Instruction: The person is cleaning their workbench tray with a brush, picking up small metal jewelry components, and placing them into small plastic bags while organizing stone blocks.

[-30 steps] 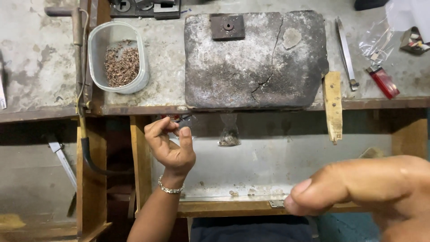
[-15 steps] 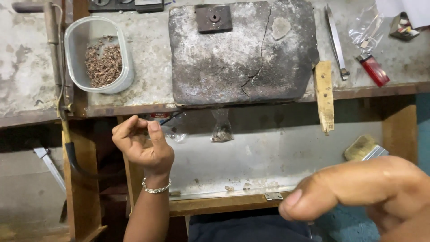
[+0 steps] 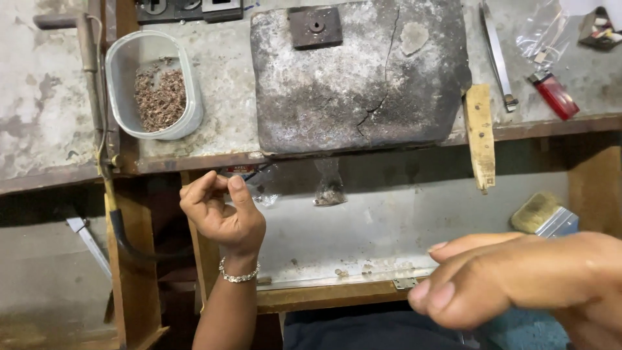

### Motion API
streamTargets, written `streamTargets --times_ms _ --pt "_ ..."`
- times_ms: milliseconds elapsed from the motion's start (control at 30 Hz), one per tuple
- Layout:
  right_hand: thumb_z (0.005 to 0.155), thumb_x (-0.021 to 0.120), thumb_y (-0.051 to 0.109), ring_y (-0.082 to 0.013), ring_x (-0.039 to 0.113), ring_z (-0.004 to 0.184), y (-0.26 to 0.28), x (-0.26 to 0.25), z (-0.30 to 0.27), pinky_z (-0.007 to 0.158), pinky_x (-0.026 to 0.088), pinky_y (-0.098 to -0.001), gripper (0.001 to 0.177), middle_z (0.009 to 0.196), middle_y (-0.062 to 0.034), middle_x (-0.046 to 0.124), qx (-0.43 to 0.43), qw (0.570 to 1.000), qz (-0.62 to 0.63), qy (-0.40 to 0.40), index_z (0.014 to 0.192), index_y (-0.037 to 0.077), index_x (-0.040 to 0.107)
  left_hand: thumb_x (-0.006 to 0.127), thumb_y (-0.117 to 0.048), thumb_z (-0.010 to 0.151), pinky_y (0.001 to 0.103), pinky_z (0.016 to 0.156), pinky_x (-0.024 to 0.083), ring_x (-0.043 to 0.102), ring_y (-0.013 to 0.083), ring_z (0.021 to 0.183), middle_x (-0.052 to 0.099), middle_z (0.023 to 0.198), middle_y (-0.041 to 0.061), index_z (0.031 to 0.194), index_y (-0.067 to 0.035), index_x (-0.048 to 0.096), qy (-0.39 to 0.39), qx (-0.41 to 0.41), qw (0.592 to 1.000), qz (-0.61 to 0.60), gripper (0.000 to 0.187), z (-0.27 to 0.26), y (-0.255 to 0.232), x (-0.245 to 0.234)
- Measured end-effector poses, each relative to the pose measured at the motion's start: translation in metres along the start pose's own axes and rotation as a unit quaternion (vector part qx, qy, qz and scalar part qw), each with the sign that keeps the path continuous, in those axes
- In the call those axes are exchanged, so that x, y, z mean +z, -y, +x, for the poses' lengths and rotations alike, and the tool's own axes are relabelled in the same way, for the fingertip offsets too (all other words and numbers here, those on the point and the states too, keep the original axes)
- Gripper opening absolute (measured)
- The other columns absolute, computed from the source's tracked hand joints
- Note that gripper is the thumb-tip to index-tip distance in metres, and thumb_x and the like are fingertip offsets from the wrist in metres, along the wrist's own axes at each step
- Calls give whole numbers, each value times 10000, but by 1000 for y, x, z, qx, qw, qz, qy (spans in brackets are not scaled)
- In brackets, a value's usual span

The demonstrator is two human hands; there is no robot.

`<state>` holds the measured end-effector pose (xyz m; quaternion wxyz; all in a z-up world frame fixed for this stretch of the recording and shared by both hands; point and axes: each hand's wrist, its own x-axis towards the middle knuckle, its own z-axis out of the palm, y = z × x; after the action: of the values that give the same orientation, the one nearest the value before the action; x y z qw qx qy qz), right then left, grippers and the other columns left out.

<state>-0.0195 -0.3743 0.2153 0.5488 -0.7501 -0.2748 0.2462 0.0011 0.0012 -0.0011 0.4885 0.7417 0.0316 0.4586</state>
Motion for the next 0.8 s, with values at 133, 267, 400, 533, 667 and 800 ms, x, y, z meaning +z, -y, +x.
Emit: streamTargets --times_ms 133,267,400,533,667,800 --pt "1119 514 858 -183 978 980 12 50 37 1096 595 -405 808 922 -20 921 -39 996 -16 -77 922 135 814 594 -42 1021 302 782 521 505 191 874 453 1018 128 1193 32 485 2 3 1000 6 217 1 0 1" --pt "1117 478 815 -168 923 1027 2 44 35 1115 568 -408 793 875 36 907 -34 994 -67 -82 806 167 815 593 -29 1019 298 810 521 500 197 895 449 1024 125 1195 39 484 6 1 1000 7 218 1 1 0" --pt "1039 500 667 -200 833 1157 -6 42 28 1154 525 -429 653 930 45 897 -3 988 -110 -111 766 177 834 597 -39 1020 302 807 521 504 197 888 452 1019 126 1188 36 488 8 -1 1000 11 213 1 -1 1" --pt "922 540 446 -254 698 1351 -13 44 21 1212 460 -463 465 1012 58 880 50 972 -168 -154 706 193 864 598 -53 1029 308 776 517 497 200 875 442 1014 130 1183 32 492 1 1 1000 9 206 1 -2 4" --pt "892 556 410 43 824 925 -5 38 34 1212 504 -524 366 976 169 841 -86 958 -267 -65 594 279 723 581 -75 1037 307 758 495 490 198 873 441 985 122 1177 24 499 -10 4 1000 17 190 2 -4 2" --pt "883 592 260 52 873 887 4 36 29 1271 448 -520 401 891 141 892 -53 969 -235 -62 484 257 550 587 -73 1040 297 742 488 490 193 882 448 995 124 1183 20 499 -11 0 1000 8 192 3 0 3"
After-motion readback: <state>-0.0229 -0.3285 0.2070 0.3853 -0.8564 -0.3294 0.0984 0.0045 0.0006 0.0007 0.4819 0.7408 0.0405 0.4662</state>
